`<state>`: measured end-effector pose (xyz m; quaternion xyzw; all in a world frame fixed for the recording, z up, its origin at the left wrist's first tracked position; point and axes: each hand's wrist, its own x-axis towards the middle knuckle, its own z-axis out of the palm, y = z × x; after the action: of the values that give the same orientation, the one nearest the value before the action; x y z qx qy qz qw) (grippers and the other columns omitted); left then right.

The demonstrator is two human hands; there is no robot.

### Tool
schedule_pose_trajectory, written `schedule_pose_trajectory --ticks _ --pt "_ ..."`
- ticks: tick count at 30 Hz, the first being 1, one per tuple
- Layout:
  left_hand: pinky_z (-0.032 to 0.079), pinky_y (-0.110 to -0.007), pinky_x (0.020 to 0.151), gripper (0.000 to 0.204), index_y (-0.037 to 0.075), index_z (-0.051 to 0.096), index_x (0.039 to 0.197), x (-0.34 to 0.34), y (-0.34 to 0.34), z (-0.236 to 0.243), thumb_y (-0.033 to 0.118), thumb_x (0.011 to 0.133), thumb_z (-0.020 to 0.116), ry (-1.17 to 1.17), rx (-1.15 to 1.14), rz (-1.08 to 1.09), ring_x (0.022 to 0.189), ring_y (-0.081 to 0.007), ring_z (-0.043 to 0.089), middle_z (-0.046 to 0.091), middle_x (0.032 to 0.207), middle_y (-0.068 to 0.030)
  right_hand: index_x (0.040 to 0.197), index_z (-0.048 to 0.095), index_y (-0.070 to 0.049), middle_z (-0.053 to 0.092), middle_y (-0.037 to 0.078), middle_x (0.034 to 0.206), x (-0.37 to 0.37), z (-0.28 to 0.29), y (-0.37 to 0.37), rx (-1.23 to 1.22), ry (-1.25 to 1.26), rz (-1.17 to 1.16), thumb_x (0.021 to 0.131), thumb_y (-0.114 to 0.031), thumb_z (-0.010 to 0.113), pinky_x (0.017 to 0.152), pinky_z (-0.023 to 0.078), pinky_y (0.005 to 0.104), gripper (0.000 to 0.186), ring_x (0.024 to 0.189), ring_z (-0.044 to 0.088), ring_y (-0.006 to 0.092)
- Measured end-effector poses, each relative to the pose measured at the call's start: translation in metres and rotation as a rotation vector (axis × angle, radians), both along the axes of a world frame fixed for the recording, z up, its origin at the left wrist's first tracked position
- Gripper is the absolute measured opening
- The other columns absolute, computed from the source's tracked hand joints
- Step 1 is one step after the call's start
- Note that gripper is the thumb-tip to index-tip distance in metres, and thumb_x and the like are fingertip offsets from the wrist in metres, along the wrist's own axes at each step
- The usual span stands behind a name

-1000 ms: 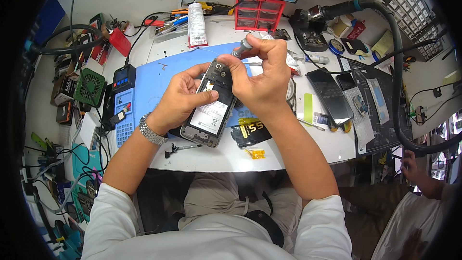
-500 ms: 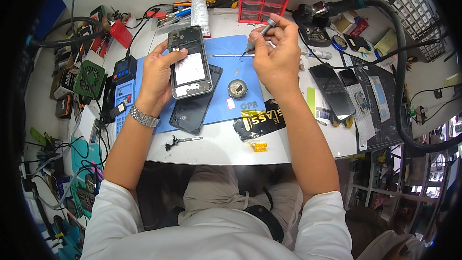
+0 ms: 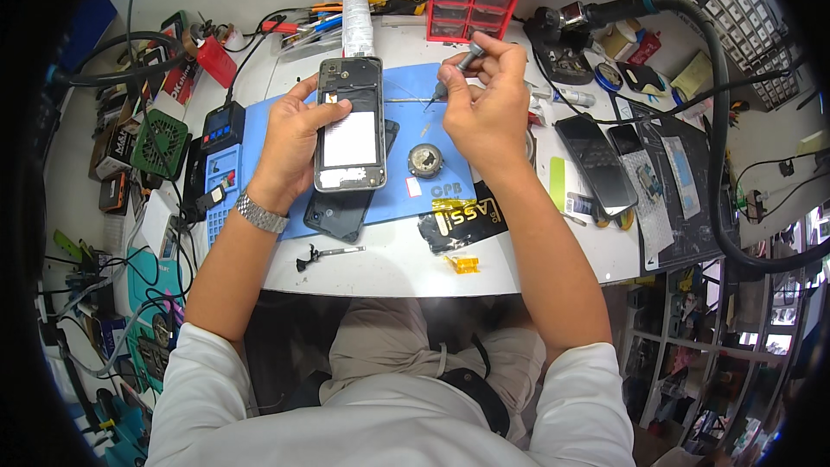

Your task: The person uses a screwdriver to remove screws from the back of a disassembled smartphone, then places the phone on the counter and hands it to a customer. The person then picks up a blue smartphone and shows it to the customer.

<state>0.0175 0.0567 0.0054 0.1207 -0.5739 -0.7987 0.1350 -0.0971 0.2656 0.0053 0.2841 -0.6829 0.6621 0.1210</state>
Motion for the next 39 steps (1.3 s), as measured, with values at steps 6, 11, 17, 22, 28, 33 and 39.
schedule_pose_trajectory --ticks 6,11,17,22,28,33,39 --pt "0.067 -0.033 0.075 0.068 -0.007 0.042 0.152 0.006 0.015 0.002 -0.003 0.093 0.074 0.002 -0.025 -0.281 0.086 -0.0195 0.080 0.078 0.107 -0.0168 0.141 0.029 0.006 0.065 0.023 0.116 0.000 0.013 0.003 -0.318 -0.129 0.106 0.104 0.001 0.067 0.084 0.069 0.0372 0.053 0.103 0.074 0.0251" --pt "0.064 -0.029 0.078 0.066 -0.008 0.043 0.152 0.011 0.024 0.005 -0.004 0.094 0.074 -0.029 -0.030 -0.416 0.088 -0.0151 0.077 0.078 0.106 -0.0130 0.144 0.028 0.010 0.066 0.030 0.119 -0.001 0.010 0.000 -0.323 -0.183 0.083 0.106 -0.003 0.066 0.082 0.071 0.0419 0.056 0.107 0.075 0.0303" --pt "0.066 -0.032 0.084 0.069 -0.008 0.041 0.154 0.009 0.021 0.003 -0.003 0.094 0.075 -0.028 -0.038 -0.463 0.095 -0.0191 0.079 0.078 0.115 -0.0170 0.144 0.026 0.010 0.066 0.031 0.119 -0.001 0.006 -0.001 -0.292 -0.201 0.099 0.106 -0.003 0.066 0.083 0.071 0.0417 0.057 0.108 0.074 0.0311" --pt "0.066 -0.031 0.083 0.068 -0.008 0.041 0.153 0.010 0.021 0.003 -0.002 0.094 0.075 -0.032 -0.039 -0.459 0.094 -0.0180 0.079 0.078 0.115 -0.0168 0.145 0.026 0.010 0.066 0.031 0.119 0.001 0.008 0.000 -0.286 -0.227 0.118 0.105 -0.003 0.066 0.084 0.070 0.0422 0.058 0.108 0.074 0.0314" --pt "0.065 -0.031 0.082 0.069 -0.008 0.040 0.154 0.011 0.020 0.005 -0.003 0.094 0.074 -0.030 -0.032 -0.461 0.095 -0.0174 0.079 0.077 0.116 -0.0171 0.144 0.026 0.009 0.066 0.031 0.119 0.000 0.008 -0.001 -0.258 -0.222 0.077 0.106 -0.002 0.066 0.085 0.070 0.0427 0.057 0.108 0.074 0.0318" --pt "0.066 -0.032 0.083 0.069 -0.007 0.040 0.154 0.011 0.021 0.004 -0.003 0.094 0.074 -0.015 -0.013 -0.458 0.095 -0.0183 0.079 0.077 0.116 -0.0170 0.138 0.027 0.008 0.064 0.027 0.117 0.001 0.006 -0.001 -0.298 -0.174 0.117 0.103 0.000 0.068 0.083 0.069 0.0367 0.054 0.105 0.075 0.0274" --pt "0.066 -0.032 0.082 0.069 -0.008 0.040 0.154 0.010 0.021 0.003 -0.003 0.094 0.075 -0.011 -0.005 -0.464 0.094 -0.0188 0.079 0.077 0.115 -0.0164 0.138 0.031 0.004 0.064 0.025 0.118 0.005 0.002 -0.001 -0.228 0.121 0.144 0.101 0.007 0.067 0.089 0.066 0.0353 0.052 0.105 0.074 0.0275"
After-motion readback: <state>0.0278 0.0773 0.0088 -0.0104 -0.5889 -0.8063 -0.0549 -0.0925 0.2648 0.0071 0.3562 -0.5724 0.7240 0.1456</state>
